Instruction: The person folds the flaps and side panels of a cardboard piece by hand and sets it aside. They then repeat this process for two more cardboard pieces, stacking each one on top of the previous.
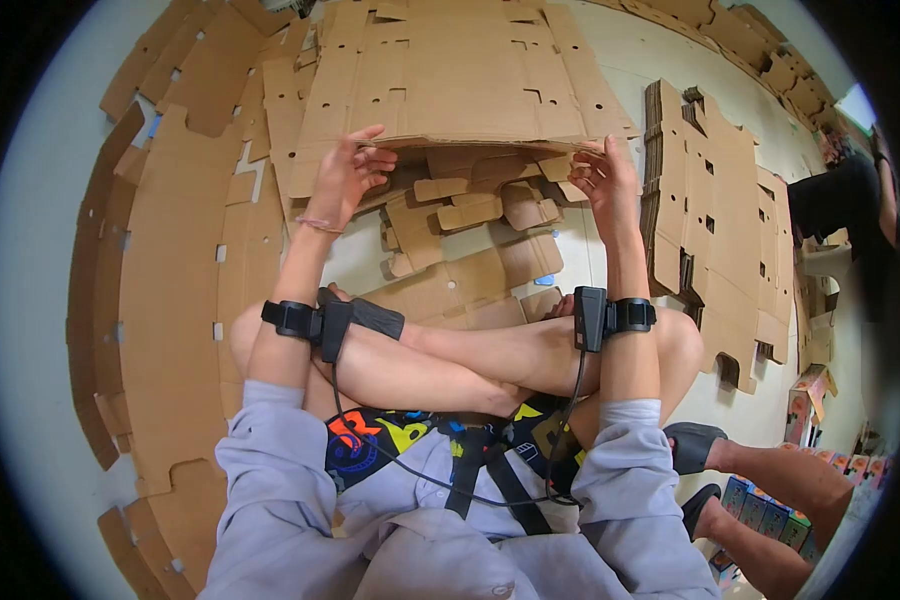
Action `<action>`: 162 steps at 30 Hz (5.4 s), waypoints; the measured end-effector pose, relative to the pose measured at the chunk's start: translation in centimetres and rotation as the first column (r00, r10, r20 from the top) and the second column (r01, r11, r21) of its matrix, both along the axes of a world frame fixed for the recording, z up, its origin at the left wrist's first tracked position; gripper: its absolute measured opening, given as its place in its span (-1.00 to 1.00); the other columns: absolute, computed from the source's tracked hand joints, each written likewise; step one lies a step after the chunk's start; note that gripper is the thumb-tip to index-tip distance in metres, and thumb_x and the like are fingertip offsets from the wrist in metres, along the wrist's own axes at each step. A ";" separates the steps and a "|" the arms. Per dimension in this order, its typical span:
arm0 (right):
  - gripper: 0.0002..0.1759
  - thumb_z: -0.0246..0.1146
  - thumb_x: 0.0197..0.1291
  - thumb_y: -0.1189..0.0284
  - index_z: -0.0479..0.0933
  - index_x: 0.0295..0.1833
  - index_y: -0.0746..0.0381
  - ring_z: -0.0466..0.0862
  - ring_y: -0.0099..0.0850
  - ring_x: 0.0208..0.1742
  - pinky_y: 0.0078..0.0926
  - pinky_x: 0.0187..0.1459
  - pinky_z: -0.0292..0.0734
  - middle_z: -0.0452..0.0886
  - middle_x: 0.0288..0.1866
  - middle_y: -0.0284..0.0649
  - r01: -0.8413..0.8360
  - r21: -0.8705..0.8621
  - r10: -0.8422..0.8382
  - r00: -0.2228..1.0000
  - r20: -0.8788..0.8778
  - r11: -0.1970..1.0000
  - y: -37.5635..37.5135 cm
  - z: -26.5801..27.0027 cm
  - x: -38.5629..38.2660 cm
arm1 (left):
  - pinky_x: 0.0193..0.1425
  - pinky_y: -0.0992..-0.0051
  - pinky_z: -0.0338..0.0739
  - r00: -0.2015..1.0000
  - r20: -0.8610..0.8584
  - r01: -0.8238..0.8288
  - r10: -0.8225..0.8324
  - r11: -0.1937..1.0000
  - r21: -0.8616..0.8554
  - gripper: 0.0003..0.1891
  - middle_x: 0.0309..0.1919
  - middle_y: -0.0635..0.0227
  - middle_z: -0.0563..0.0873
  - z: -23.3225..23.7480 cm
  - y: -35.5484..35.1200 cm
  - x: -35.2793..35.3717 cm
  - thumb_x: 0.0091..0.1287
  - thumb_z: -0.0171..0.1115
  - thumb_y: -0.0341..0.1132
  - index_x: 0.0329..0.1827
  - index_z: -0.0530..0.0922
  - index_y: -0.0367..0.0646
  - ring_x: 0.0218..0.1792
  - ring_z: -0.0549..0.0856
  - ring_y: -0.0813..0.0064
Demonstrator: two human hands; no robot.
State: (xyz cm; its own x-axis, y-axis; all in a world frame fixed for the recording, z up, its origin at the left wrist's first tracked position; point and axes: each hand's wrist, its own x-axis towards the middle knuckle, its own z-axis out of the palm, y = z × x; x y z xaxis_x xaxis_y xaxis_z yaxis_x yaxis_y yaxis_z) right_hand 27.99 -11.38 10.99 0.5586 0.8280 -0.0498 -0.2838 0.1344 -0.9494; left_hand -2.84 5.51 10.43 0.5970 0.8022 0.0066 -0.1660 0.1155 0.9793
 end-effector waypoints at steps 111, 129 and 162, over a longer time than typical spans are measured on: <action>-0.44 -0.10 0.37 0.06 0.30 0.31 0.20 0.20 -0.02 0.43 0.23 0.33 0.02 0.26 0.41 -0.04 0.534 -0.225 0.254 0.019 0.967 0.815 15.3 -11.3 2.2 | 0.30 0.09 0.23 0.475 -0.395 0.217 0.786 0.331 0.919 -0.64 0.30 0.27 0.44 -11.6 11.9 12.0 0.38 0.02 -0.07 0.13 0.51 0.02 0.33 0.36 0.20; -0.44 -0.07 0.36 0.06 0.28 0.37 0.09 0.23 -0.15 0.45 0.20 0.36 0.01 0.26 0.44 -0.16 0.518 -0.165 0.255 -0.106 0.961 0.839 15.2 -11.1 1.6 | 0.48 0.06 -0.01 0.431 -0.622 0.463 0.653 0.431 0.774 -0.34 0.46 0.15 0.18 -9.5 4.8 13.1 0.35 -0.13 0.22 0.46 0.22 0.15 0.48 0.10 0.10; -0.24 0.09 0.19 -0.03 0.25 0.37 0.25 0.20 -0.13 0.45 -0.05 0.41 0.03 0.27 0.41 -0.03 0.288 -0.182 0.228 -0.136 0.964 0.940 6.4 -10.2 -4.3 | 0.44 0.04 0.04 0.441 -0.594 0.457 0.673 0.401 0.794 -0.37 0.39 0.08 0.27 -9.5 -0.8 10.2 0.32 -0.03 0.16 0.39 0.33 0.06 0.39 0.24 0.06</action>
State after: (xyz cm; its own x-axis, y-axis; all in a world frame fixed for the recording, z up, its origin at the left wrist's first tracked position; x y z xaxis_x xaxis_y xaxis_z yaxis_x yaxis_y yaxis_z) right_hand 23.66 -4.93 0.81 0.2093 0.8935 0.3973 0.9774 -0.1784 -0.1137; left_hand 7.37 4.71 0.88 0.6351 0.7192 0.2817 0.7358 -0.6743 0.0625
